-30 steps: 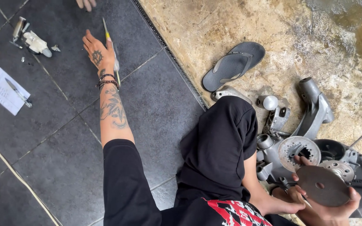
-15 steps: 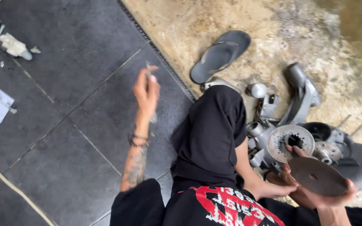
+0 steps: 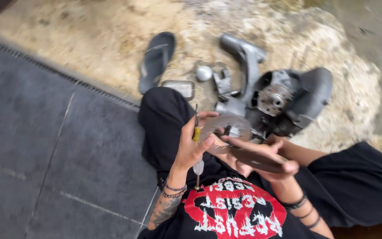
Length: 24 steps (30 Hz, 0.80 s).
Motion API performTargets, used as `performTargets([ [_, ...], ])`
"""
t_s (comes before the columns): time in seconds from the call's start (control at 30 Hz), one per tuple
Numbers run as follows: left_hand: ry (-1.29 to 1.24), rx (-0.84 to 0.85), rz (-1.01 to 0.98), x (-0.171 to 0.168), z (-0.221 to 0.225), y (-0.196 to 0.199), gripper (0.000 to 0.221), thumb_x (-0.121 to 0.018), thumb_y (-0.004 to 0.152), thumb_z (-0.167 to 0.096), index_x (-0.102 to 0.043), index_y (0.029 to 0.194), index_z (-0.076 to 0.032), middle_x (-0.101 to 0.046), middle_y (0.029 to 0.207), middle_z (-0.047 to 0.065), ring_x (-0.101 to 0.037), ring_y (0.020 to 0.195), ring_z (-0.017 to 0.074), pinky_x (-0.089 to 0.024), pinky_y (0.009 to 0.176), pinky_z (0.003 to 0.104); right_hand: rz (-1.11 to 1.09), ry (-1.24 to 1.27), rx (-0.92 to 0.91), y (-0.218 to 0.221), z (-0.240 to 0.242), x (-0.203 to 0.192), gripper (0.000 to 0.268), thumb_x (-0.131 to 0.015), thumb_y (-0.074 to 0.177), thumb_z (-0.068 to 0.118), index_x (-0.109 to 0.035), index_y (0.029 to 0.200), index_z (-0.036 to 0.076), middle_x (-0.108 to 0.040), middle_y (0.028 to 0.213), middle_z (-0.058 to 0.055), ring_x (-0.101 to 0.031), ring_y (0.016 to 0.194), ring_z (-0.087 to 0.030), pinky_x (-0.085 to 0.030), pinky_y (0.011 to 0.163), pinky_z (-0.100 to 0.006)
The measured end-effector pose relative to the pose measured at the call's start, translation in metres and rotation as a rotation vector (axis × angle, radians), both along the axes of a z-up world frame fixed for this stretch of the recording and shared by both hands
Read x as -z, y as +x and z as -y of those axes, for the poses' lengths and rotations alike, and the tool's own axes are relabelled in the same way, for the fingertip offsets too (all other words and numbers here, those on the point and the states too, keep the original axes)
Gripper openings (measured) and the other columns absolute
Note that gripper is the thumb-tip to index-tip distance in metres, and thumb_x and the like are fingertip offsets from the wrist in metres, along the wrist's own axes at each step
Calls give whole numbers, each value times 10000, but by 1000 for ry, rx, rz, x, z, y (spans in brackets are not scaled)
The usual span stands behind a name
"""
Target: Manually sanding a motorcycle clutch plate using a grinding disc and a screwdriver for cleaning.
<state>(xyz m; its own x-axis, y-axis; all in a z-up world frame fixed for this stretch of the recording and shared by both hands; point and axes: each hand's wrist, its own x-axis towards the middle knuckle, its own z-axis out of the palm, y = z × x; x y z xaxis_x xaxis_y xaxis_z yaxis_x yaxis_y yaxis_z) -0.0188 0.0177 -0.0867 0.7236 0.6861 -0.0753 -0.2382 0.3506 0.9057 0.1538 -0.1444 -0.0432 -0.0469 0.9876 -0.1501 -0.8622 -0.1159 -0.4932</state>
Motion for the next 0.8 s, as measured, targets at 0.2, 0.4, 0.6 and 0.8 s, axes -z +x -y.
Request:
performTargets([
  [0.2,174,59,-201,4,28,29,167,-770,909,-98,-732,1009,30,-784,779,150,-781,710,209,-612,699,321,209,180,138,8,53,33,1177,-765,802,660,-315,1498,-175,-485,1411,-421,-636,1108,-452,-574,846,-512],
  [0.4,-19,-220,-285,15,20,39,219,-712,934,-56,-630,1120,23,-733,847,163,-726,662,178,-587,595,282,1234,-127,688,66,69,67,945,-717,773,617,-525,1441,-23,-452,1443,-347,-544,1263,-489,-489,934,-515],
  [0.6,-41,-387,-314,1,3,8,249,-689,964,-50,-592,1187,2,-669,860,147,-649,601,132,-432,426,193,1986,-588,926,105,48,109,833,-941,830,412,-552,1456,24,-459,1460,-233,-451,1332,-443,-327,1132,-593],
  [0.8,-110,-434,-375,9,6,-18,167,-661,987,-100,-608,1127,-27,-608,639,155,-498,433,58,-295,318,135,2077,-660,973,122,53,138,924,-975,850,510,-523,1466,-8,-426,1501,-248,-403,1388,-480,-298,1139,-626],
])
